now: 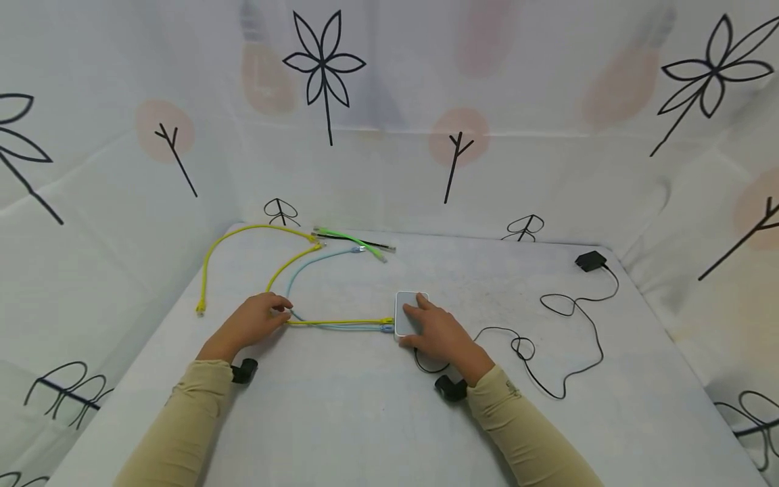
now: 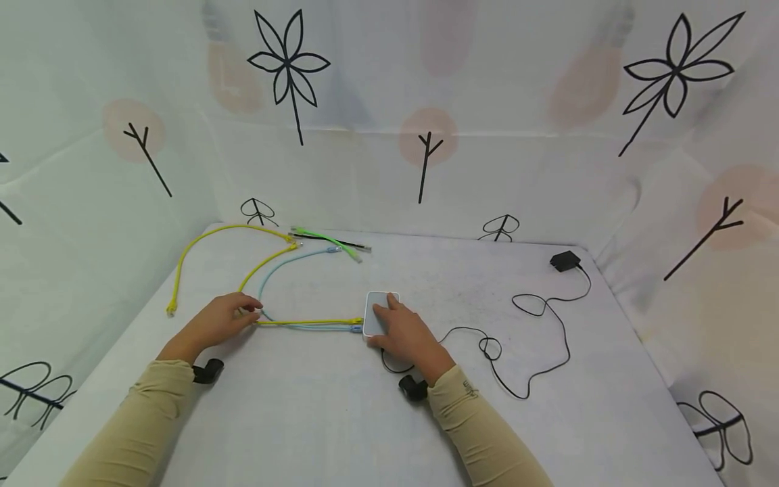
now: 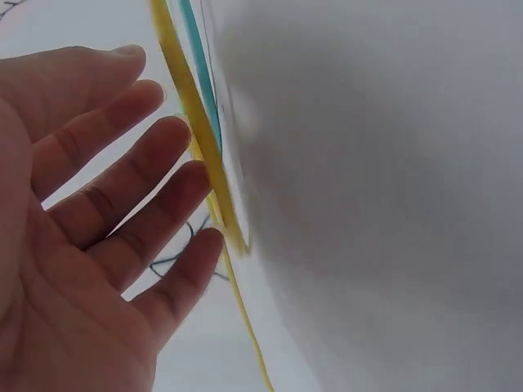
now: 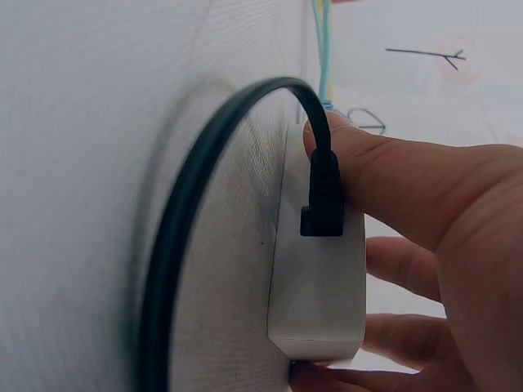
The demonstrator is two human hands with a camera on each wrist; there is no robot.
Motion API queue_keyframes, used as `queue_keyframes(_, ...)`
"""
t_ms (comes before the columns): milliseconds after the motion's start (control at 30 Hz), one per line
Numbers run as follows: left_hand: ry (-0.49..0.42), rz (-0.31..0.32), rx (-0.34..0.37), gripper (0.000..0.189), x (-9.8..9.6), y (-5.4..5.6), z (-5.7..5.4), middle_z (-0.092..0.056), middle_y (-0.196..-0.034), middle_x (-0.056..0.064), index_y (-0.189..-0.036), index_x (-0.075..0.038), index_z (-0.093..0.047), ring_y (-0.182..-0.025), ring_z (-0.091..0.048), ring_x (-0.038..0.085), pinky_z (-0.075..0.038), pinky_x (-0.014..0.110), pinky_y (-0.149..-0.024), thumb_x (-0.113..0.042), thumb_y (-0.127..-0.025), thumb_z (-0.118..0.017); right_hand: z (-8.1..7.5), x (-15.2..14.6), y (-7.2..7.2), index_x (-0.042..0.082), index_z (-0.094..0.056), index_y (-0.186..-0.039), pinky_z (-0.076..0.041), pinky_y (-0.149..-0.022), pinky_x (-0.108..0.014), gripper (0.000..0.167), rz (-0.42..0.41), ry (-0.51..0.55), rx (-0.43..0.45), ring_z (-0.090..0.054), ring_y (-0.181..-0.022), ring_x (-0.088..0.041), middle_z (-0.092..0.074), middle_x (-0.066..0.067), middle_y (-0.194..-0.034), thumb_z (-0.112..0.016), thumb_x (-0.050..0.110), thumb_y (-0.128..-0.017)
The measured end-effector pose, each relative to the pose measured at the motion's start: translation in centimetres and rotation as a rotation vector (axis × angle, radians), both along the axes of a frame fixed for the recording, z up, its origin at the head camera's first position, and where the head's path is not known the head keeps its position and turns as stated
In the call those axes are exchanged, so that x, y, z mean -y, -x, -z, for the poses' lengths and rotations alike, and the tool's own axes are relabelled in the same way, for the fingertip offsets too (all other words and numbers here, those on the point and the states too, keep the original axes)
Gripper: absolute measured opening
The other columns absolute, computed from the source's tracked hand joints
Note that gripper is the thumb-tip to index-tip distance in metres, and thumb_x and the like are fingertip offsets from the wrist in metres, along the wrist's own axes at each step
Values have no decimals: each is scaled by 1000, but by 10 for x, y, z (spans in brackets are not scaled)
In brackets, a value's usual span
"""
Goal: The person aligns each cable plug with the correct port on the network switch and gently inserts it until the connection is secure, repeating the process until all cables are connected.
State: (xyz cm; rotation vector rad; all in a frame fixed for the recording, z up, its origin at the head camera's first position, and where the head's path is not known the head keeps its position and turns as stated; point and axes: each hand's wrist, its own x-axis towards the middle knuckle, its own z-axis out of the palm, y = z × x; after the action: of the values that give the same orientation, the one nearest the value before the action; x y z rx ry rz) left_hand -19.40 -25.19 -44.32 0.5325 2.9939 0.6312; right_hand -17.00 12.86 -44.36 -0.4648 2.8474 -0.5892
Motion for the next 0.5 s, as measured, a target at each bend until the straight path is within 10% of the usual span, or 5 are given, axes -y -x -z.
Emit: queue_keyframes(500,-15,-62,-110,23,42,-2,-5,-61,-115,21,-111,-2,-69,-114,-54,43,-42,57,-99,-14,-92,-64,3,-1,1,20,-43,-147,-43,-105,-50,73,4,13,-5,-38,-139,-40,-23,-15,-160,-71,46,-85)
